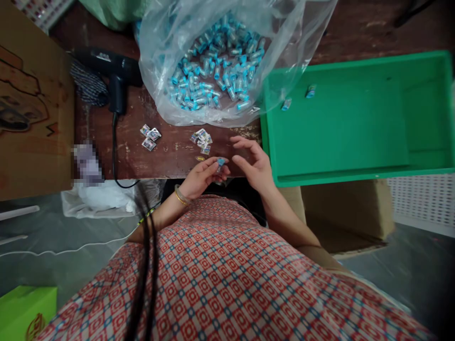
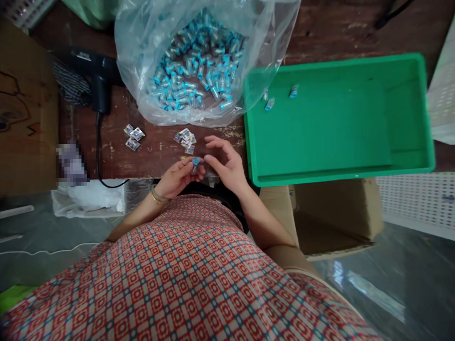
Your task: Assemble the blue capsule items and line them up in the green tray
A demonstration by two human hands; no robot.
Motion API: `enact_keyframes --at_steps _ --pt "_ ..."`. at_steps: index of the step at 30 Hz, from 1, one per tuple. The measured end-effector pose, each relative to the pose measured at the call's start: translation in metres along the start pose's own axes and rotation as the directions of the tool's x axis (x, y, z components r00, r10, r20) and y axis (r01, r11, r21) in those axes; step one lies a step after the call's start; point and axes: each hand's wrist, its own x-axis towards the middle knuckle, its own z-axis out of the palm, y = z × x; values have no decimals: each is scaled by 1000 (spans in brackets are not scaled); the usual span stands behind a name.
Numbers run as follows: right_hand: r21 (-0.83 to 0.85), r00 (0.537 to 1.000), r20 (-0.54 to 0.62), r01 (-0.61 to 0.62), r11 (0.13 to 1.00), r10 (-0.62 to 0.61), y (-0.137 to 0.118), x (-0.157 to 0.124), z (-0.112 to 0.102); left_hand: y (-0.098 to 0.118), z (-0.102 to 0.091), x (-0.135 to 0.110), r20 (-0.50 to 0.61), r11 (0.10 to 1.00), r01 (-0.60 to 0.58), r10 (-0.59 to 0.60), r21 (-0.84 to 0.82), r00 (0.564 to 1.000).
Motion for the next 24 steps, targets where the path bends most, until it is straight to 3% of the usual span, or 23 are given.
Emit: enact_keyframes --at_steps 4,10,14,18,24 --pt "-54 986 164 7 999 2 1 -13 16 -3 4 2 -3 997 -30 29 -75 1000" --pt "-131 999 40 -27 991 32 13 -28 31 -8 7 2 -2 998 -41 41 -55 999" --pt "-102 997 66 -43 994 50 13 -27 27 -8 8 0 -3 999 -43 42 -33 999" --pt "-44 996 84 37 998 -33 8 -19 16 -7 8 0 -63 998 -61 62 10 996" --pt "-170 987 131 117 978 -95 2 -7 4 -5 5 -3 -106 983 -117 132 139 986"
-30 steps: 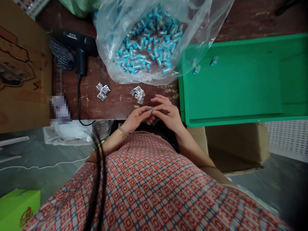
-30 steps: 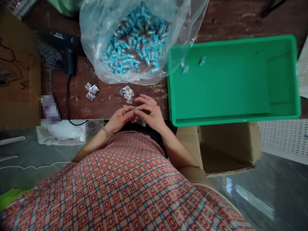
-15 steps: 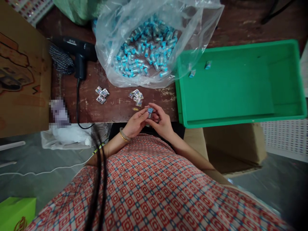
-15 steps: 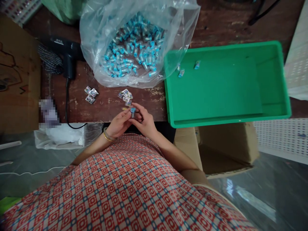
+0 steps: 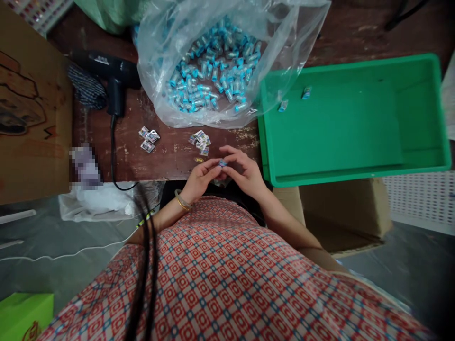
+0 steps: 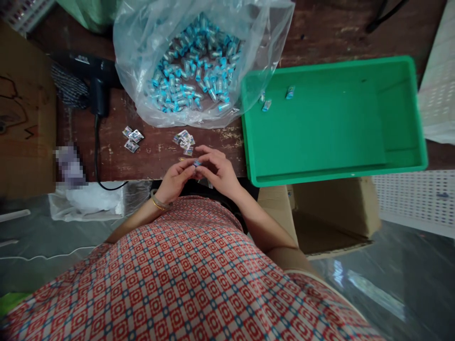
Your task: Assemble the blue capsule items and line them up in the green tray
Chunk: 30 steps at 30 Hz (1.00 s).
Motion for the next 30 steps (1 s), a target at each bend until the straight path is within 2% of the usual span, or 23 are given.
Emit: enact_keyframes --at_steps 4,8,11,15,19,22,25,30 --pt "25 1000 26 11 1000 -11 -2 3 -3 3 0 -3 11 999 6 -7 36 1000" --pt "23 1000 2 0 1000 0 -3 2 -2 2 1 0 27 1000 16 -15 -16 1000" --pt "93 997 -57 -43 995 48 -1 -5 7 2 1 4 24 996 9 -7 -92 1000" --pt "135 996 -34 -76 988 81 4 -17 26 1 3 7 39 989 24 -19 -145 999" --pt "73 987 -152 -39 997 50 6 -23 35 -1 7 5 69 988 0 10 -153 998" --pt "44 982 -187 -12 999 20 5 -24 34 -2 10 4 75 989 -32 43 -144 996" --pt "65 984 -175 -23 998 34 5 -23 33 -1 11 4 50 992 -41 48 -123 998" --pt "234 989 -124 -51 971 82 6 -20 31 2 10 2 -15 998 -23 22 -62 1000"
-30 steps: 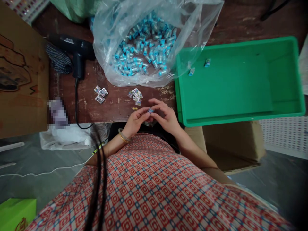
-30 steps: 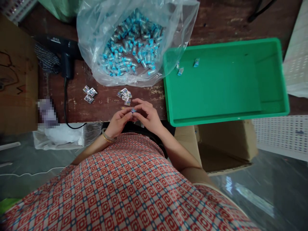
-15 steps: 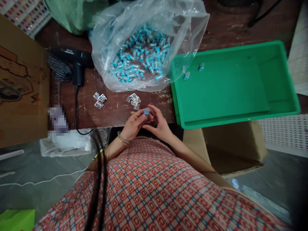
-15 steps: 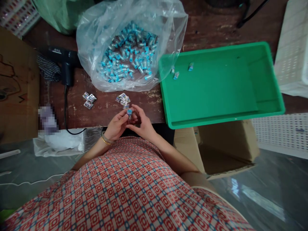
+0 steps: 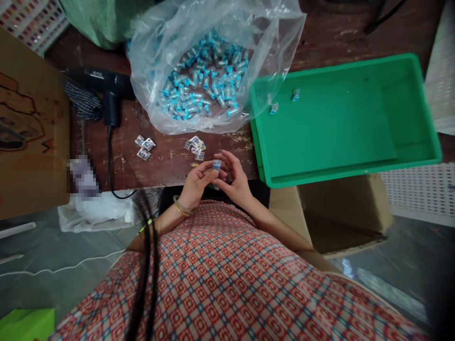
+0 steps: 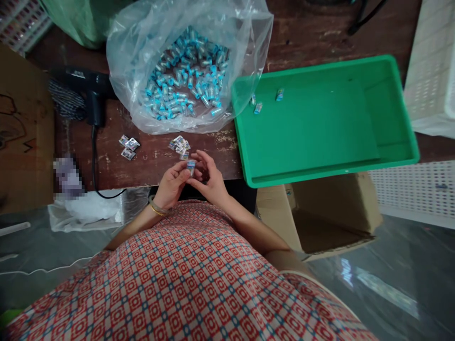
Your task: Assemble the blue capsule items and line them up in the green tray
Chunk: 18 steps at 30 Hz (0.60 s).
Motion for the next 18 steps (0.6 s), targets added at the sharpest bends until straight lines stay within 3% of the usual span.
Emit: enact_keyframes --at_steps 10,14,18 --pt "-96 995 -21 -104 990 102 -2 -3 -6 0 1 -1 -31 999 18 -17 33 999" --pt "95 983 55 -180 979 175 -4 4 -9 -2 -1 0 -38 998 1 1 57 999" --pt "285 947 138 -320 903 291 -4 9 -7 -9 -4 2 -62 982 -62 74 177 995"
